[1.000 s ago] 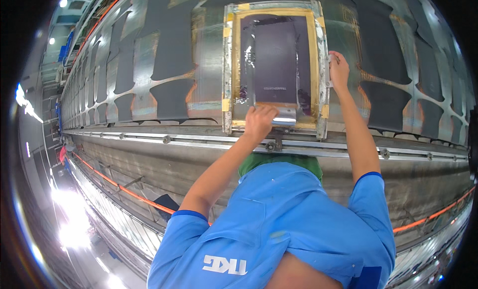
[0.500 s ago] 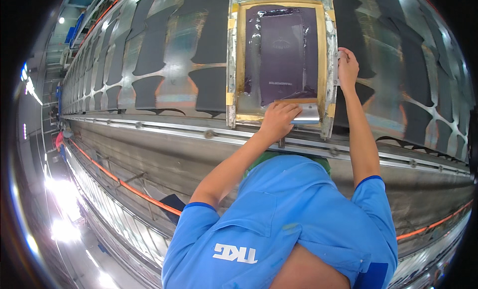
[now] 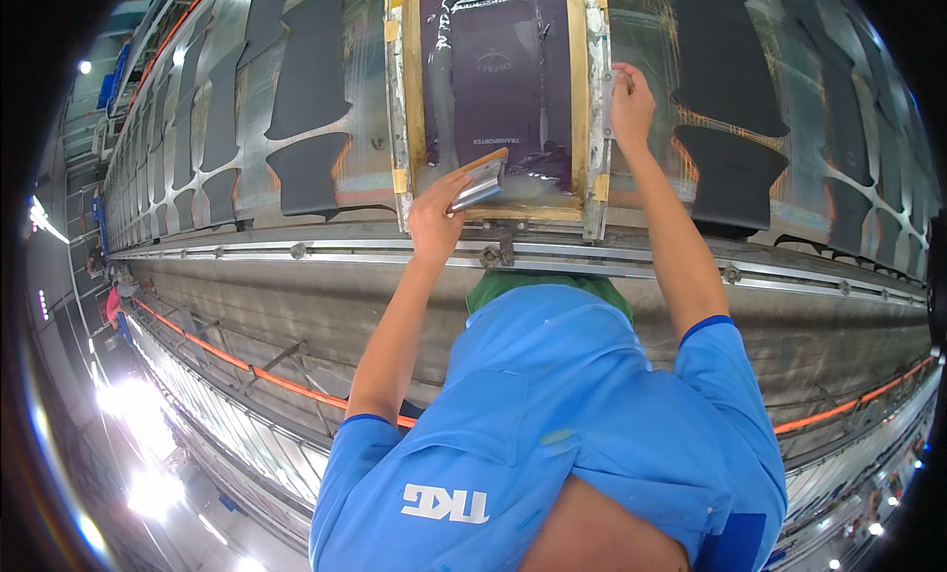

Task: The person pours ink onto a screen printing frame and uses a squeegee to spread the ink across the mesh. They then move the frame to a conveyor belt and continue pulling the squeegee to transfer the ink onto a garment below.

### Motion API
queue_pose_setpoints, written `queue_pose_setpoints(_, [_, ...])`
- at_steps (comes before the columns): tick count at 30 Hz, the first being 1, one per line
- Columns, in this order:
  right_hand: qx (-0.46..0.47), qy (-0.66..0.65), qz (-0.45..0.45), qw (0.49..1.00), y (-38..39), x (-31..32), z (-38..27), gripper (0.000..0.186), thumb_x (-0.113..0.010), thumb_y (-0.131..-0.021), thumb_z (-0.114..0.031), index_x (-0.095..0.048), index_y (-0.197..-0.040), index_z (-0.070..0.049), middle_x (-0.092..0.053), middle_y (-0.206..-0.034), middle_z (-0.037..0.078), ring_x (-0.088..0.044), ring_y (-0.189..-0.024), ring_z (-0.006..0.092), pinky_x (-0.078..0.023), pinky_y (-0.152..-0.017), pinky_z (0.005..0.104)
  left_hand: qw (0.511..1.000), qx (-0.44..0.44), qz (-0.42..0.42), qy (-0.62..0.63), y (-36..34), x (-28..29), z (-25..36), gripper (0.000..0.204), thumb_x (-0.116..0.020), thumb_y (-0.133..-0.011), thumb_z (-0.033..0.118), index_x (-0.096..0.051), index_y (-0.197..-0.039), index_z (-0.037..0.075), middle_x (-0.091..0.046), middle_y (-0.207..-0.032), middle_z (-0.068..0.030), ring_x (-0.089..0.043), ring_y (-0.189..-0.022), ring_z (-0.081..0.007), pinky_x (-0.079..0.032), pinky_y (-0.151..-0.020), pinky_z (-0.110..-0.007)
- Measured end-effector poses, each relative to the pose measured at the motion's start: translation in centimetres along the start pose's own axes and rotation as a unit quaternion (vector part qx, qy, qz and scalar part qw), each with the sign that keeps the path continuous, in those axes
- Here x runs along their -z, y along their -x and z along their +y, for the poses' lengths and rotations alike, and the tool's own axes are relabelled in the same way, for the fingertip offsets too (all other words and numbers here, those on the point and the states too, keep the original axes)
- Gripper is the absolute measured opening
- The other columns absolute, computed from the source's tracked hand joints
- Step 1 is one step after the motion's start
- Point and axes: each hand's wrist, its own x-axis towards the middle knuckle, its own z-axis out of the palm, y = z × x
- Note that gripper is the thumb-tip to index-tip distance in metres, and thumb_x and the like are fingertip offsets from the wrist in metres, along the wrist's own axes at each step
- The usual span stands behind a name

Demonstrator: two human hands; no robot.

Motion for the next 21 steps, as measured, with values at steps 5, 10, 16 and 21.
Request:
queue_pose_setpoints(5, [0.037, 0.060, 0.036, 0.997, -0.2, -0.4, -1.0, 0.021, -0.055, -0.097, -0.019, -0.070, -0.109, -0.010, -0.063, -0.071, 0.012, -0.060, -0.064, 0.0259, -0.046, -0.066, 0.0392, 0.998, -0.049, -0.032, -0.026, 2.2, 2.4, 1.0, 0.058, -0.065, -0.063, -0.013, -0.072, -0.114, 0.012, -0.070, -0.122, -0.0075, -0.066, -0.112, -0.0278, -0.054, -0.089, -0.036])
queue_pose_setpoints(10, [0.000, 0.065, 0.012, 0.998, 0.1, -0.9, -2.3, 0.023, -0.053, -0.097, -0.021, -0.070, -0.109, -0.010, -0.065, -0.075, 0.016, -0.062, -0.068, 0.0296, -0.047, -0.069, 0.0416, 0.978, -0.136, -0.121, -0.106, 3.6, 2.1, 1.0, 0.057, -0.071, -0.064, -0.005, -0.069, -0.118, 0.015, -0.069, -0.123, -0.0028, -0.063, -0.118, -0.0247, -0.050, -0.097, -0.043])
queue_pose_setpoints(16, [-0.006, 0.079, 0.024, 0.997, -0.2, -0.5, -3.3, 0.026, -0.051, -0.099, -0.024, -0.070, -0.110, -0.010, -0.064, -0.073, 0.016, -0.062, -0.066, 0.0299, -0.047, -0.068, 0.0415, 0.978, -0.157, -0.060, -0.122, -2.6, 0.6, -0.9, 0.059, -0.070, -0.065, -0.005, -0.069, -0.119, 0.017, -0.068, -0.126, -0.0002, -0.062, -0.119, -0.0231, -0.049, -0.092, -0.041])
queue_pose_setpoints(21, [-0.026, 0.084, 0.034, 0.996, -0.1, -0.7, -4.5, 0.025, -0.052, -0.100, -0.025, -0.069, -0.111, -0.010, -0.059, -0.067, 0.014, -0.059, -0.063, 0.0275, -0.046, -0.066, 0.0413, 0.985, -0.118, -0.048, -0.113, -18.7, 0.0, -3.8, 0.039, -0.065, -0.073, 0.001, -0.071, -0.108, 0.017, -0.072, -0.107, -0.0079, -0.066, -0.103, -0.0290, -0.052, -0.081, -0.045])
